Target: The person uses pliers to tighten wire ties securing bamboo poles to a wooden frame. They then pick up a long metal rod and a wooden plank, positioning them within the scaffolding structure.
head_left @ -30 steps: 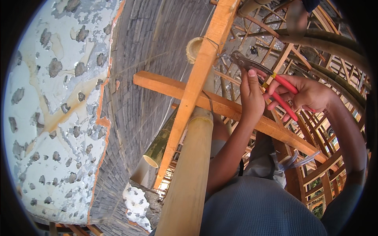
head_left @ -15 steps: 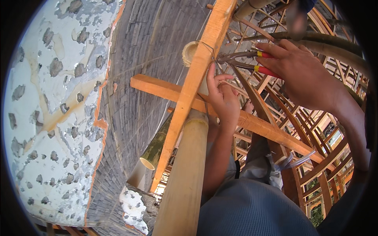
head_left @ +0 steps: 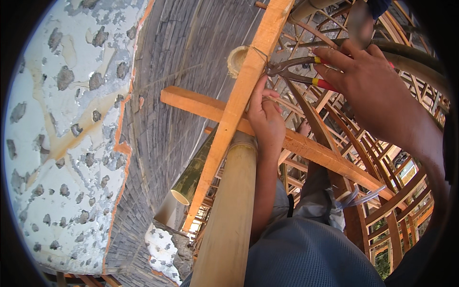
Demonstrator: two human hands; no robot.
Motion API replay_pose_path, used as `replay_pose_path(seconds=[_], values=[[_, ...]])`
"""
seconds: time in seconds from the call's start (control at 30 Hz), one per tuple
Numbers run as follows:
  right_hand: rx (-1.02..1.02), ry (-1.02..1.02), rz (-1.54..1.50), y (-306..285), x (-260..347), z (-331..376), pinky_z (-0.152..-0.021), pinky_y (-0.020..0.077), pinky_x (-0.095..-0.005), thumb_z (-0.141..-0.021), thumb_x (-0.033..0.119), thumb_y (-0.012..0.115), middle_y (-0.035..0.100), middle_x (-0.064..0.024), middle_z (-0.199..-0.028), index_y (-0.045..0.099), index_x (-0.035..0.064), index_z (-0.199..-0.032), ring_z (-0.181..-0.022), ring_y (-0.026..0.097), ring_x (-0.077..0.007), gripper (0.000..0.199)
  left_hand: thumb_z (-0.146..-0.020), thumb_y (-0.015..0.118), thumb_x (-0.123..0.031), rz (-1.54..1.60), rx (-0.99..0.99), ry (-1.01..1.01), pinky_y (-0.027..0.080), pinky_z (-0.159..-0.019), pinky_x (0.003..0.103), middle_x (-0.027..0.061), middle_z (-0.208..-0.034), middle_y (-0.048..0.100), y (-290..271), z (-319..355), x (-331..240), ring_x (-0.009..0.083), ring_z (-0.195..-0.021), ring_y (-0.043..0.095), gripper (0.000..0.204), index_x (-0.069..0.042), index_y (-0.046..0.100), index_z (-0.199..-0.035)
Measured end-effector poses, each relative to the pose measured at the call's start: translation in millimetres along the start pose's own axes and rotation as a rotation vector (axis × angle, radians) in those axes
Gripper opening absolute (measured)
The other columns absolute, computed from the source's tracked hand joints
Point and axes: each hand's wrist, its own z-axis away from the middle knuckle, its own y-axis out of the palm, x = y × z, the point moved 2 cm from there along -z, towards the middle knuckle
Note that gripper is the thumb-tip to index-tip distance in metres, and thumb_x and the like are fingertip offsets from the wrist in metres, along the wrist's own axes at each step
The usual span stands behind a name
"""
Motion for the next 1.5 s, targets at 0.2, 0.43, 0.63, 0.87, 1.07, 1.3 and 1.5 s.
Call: replay_pose_path(seconds=[0.2, 0.43, 0.63, 0.87, 1.07, 1.3, 1.5], values=[[-0.027, -0.075, -0.009, -5, -4, -7, -0.094, 0.0517, -0.0359, -0.077, -0.006, 0.07, 0.057, -0.0077, -0.141, 0.072, 0.0052, -0.116, -0.118, 0.059, -0.0251, 0.041, -0.094, 0.033, 0.008, 0.01, 0.008, -0.02, 0.044, -0.058, 0.021, 0.0065, -0.095, 0.064, 0, 1, 0, 0.0066, -0.063, 0.052, 0.052, -0.001, 0.057, -0.139], [0.028, 0.172, 0.072, -22, -3, -19, -0.078, 0.0575, -0.0425, -0.081, 0.011, 0.08, 0.073, -0.0147, -0.088, 0.065, 0.0018, -0.109, -0.08, 0.073, -0.0345, 0.034, -0.1, 0.044, -0.002, 0.398, 0.081, -0.147, 0.051, -0.077, 0.029, 0.0084, -0.107, 0.063, 18, 18, -8, 0.0131, -0.083, 0.059, 0.03, -0.002, 0.057, -0.127], [-0.006, 0.136, 0.235, 1, -12, -18, -0.074, 0.0586, -0.0392, -0.081, 0.018, 0.081, 0.071, -0.0135, -0.086, 0.058, 0.0004, -0.12, -0.078, 0.074, -0.0295, 0.049, -0.105, 0.06, -0.038, 1.375, 0.14, -0.615, 0.055, -0.093, 0.038, 0.0058, -0.115, 0.067, 65, 2, -70, 0.0201, -0.107, 0.067, 0.029, -0.01, 0.058, -0.109], [0.005, 0.095, 0.357, -10, 12, -4, -0.074, 0.0578, -0.0352, -0.084, 0.018, 0.077, 0.069, -0.0144, -0.095, 0.066, -0.0026, -0.104, -0.09, 0.073, -0.0232, 0.031, -0.102, 0.056, -0.056, 1.93, 0.196, -0.386, 0.054, -0.076, 0.03, -0.0064, -0.061, 0.046, 93, -40, -85, 0.0083, -0.058, 0.051, 0.056, -0.015, 0.043, -0.067], [0.794, 0.526, -1.257, -12, -3, -9, -0.064, 0.0595, -0.0458, -0.096, 0.035, 0.064, 0.071, -0.0212, -0.081, 0.067, -0.0059, -0.096, -0.079, 0.075, -0.0332, 0.041, -0.103, 0.055, -0.056, 1.791, 0.189, -0.584, 0.038, -0.049, 0.021, -0.0062, -0.048, 0.024, 91, -24, -49, 0.006, -0.04, 0.025, 0.062, -0.018, 0.033, -0.06], [0.955, 0.775, -2.078, 64, 5, 22, -0.045, 0.0437, -0.0274, -0.099, 0.068, 0.051, 0.052, -0.0018, -0.063, 0.059, 0.0036, -0.086, -0.05, 0.052, -0.0112, 0.066, -0.106, 0.058, -0.043, 1.621, 0.303, -0.754, 0.045, -0.054, 0.023, -0.0086, -0.05, 0.034, 71, -24, -71, 0.0035, -0.044, 0.037, 0.054, -0.019, 0.039, -0.061], [0.924, 0.86, -2.123, 43, 24, 19, -0.041, 0.0286, -0.021, -0.096, 0.076, 0.049, 0.035, 0.0065, -0.06, 0.051, 0.0101, -0.08, -0.044, 0.035, -0.005, 0.068, -0.099, 0.066, -0.054, 1.29, 0.079, -0.915, 0.046, -0.055, 0.027, -0.0081, -0.057, 0.034, 62, -10, -84, 0.0047, -0.051, 0.04, 0.05, -0.02, 0.04, -0.072]])
